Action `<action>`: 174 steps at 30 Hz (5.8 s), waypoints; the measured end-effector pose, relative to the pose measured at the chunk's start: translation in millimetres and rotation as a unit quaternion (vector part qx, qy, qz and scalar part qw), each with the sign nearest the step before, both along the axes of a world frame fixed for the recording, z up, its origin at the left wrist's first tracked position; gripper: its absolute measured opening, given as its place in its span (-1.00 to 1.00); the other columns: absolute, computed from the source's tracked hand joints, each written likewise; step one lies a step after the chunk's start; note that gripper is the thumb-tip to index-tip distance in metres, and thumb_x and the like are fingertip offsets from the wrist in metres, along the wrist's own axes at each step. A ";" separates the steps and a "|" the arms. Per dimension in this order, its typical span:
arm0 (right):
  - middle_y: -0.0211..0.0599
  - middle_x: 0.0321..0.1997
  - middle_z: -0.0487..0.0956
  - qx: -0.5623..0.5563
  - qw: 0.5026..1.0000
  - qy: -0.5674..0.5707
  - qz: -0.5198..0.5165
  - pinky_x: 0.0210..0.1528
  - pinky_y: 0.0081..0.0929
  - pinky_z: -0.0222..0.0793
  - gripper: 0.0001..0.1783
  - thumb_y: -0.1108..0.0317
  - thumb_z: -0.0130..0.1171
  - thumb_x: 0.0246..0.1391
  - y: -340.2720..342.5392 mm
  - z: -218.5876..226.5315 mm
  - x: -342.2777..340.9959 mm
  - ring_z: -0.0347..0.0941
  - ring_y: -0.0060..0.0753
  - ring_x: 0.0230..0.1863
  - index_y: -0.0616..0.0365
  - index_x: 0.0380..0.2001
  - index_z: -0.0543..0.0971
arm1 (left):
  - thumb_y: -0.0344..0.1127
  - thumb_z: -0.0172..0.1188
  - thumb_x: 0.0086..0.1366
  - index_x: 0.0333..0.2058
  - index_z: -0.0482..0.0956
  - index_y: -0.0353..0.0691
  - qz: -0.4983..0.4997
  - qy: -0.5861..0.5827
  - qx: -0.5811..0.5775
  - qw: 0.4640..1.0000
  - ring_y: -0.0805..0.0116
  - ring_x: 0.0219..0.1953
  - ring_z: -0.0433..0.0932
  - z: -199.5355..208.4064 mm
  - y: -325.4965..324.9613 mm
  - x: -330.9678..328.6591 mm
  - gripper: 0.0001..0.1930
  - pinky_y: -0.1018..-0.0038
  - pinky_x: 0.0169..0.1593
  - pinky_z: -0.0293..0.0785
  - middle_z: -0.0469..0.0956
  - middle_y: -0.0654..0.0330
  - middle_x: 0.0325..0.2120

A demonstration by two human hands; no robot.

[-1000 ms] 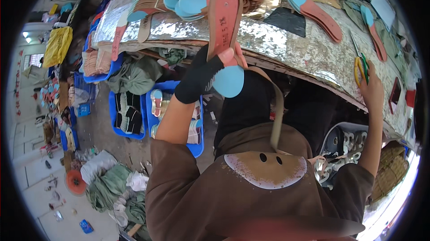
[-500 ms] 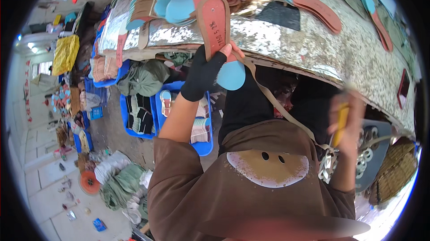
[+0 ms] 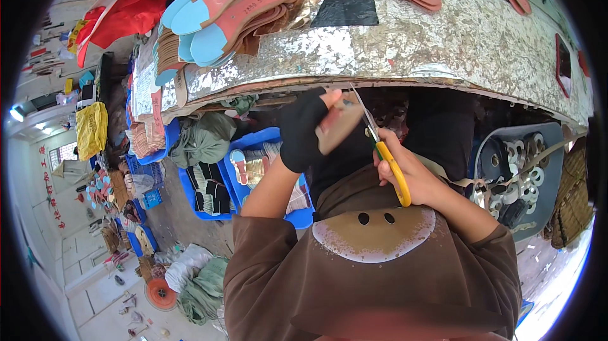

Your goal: Apply adhesive tape and trim materials for shoe component assembly.

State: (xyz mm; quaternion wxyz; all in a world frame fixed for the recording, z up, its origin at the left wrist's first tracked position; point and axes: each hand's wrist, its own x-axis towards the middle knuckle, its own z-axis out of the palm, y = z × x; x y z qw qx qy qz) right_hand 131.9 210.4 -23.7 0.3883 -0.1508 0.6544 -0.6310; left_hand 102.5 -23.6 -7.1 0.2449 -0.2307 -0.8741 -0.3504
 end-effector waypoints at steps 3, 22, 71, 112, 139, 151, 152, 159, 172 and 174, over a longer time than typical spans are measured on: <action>-0.13 -0.24 0.44 -0.013 0.999 -0.031 0.009 -0.18 -0.38 0.38 -0.24 -0.08 0.02 0.26 1.4 3.6 -4.0 0.46 -0.30 -0.29 0.25 0.26 0.07 | -0.39 0.26 -0.01 -0.05 0.53 -0.31 -0.037 0.013 -0.044 0.998 0.12 -0.45 0.59 -2.3 2.1 6.1 -0.53 0.38 -0.41 0.51 0.59 0.03 -0.39; -0.49 -0.34 0.43 0.036 0.985 0.103 -0.137 -0.26 -0.63 0.30 -0.25 0.16 0.50 -0.15 85.5 19.3 -43.4 0.34 -0.64 -0.32 0.16 0.09 0.39 | -0.04 0.30 0.25 -0.21 0.56 -0.27 0.111 -0.213 0.383 0.892 0.38 -0.32 0.60 7.0 -4.0 20.9 -0.62 0.46 -0.20 0.53 0.59 0.17 -0.37; -0.45 -0.49 0.45 0.150 0.874 0.442 -0.137 -0.43 -0.62 0.21 -0.59 0.53 0.13 0.16 47.5 16.6 -115.4 0.28 -0.65 -0.52 0.15 0.10 0.46 | 0.28 0.11 0.08 -0.02 0.61 0.10 0.235 0.115 -0.364 0.894 0.07 0.09 0.42 93.9 -80.1 -214.5 -0.42 0.02 0.22 0.09 0.50 0.08 0.00; 0.02 -0.38 0.55 0.383 0.691 0.610 -0.055 -0.26 -0.05 0.38 -0.52 0.26 0.33 -0.28 6.7 54.6 -246.8 0.50 0.08 -0.26 0.15 -0.27 0.37 | -0.15 0.37 0.07 -0.16 0.58 -0.20 -0.109 -0.113 0.010 0.988 0.08 -0.23 0.56 8.2 20.8 -37.6 -0.62 0.24 -0.16 0.46 0.56 0.08 -0.32; -0.18 -0.23 0.59 0.166 0.874 0.436 -0.139 -0.14 -0.42 0.38 -0.72 0.33 0.34 -0.03 102.6 42.3 -94.9 0.51 -0.17 -0.20 0.21 -0.25 0.60 | -0.34 0.22 0.18 -0.10 0.59 -0.21 -0.302 -0.134 -0.064 0.942 0.05 -0.12 0.54 21.0 58.9 -20.7 -0.71 0.28 -0.10 0.50 0.56 0.04 -0.21; -0.17 -0.55 0.51 0.456 0.854 0.252 0.005 -0.41 -0.08 0.36 -0.86 0.34 0.20 -0.03 167.4 -30.7 34.3 0.50 0.06 -0.41 0.06 -0.44 0.44 | -0.32 0.29 0.14 -0.18 0.59 -0.27 -0.366 -0.239 0.025 0.899 0.07 -0.19 0.56 -84.2 170.1 11.8 -0.73 0.28 -0.07 0.48 0.58 0.02 -0.30; -0.12 -0.53 0.52 0.383 0.893 0.233 -0.044 -0.41 -0.09 0.35 -0.85 0.34 0.19 -0.01 170.1 -27.8 26.0 0.50 0.08 -0.39 0.09 -0.42 0.43 | -0.32 0.30 0.15 -0.18 0.59 -0.29 -0.346 -0.224 0.029 0.911 0.09 -0.20 0.58 -83.9 174.7 9.8 -0.72 0.31 -0.07 0.48 0.59 0.02 -0.30; -0.22 -0.67 0.41 0.322 0.861 0.366 -0.146 -0.50 -0.18 0.25 -0.59 0.05 0.24 0.08 148.0 16.2 -22.0 0.43 -0.02 -0.54 0.09 -0.61 0.39 | -0.31 0.24 0.27 -0.21 0.58 -0.33 -0.271 -0.656 0.261 0.654 0.48 -0.38 0.50 -88.5 136.6 2.5 -0.79 0.51 -0.27 0.42 0.56 0.24 -0.41; -0.27 -0.65 0.43 0.261 0.854 0.404 -0.200 -0.48 -0.18 0.29 -0.58 0.01 0.25 0.04 150.3 19.9 -64.8 0.46 -0.06 -0.51 0.07 -0.59 0.38 | -0.37 0.30 0.13 -0.38 0.52 -0.31 -0.008 -0.566 0.167 0.807 0.52 -0.58 0.43 -5.8 -69.9 42.4 -0.84 0.55 -0.48 0.30 0.48 0.27 -0.63; -0.26 -0.64 0.44 0.304 0.867 0.364 -0.151 -0.47 -0.17 0.30 -0.58 0.00 0.25 0.04 145.5 6.5 -60.7 0.47 -0.07 -0.49 0.07 -0.58 0.38 | -0.39 0.32 0.12 -0.36 0.53 -0.30 0.025 -0.569 0.148 0.808 0.53 -0.55 0.43 -23.1 -112.4 61.8 -0.83 0.56 -0.46 0.32 0.48 0.29 -0.60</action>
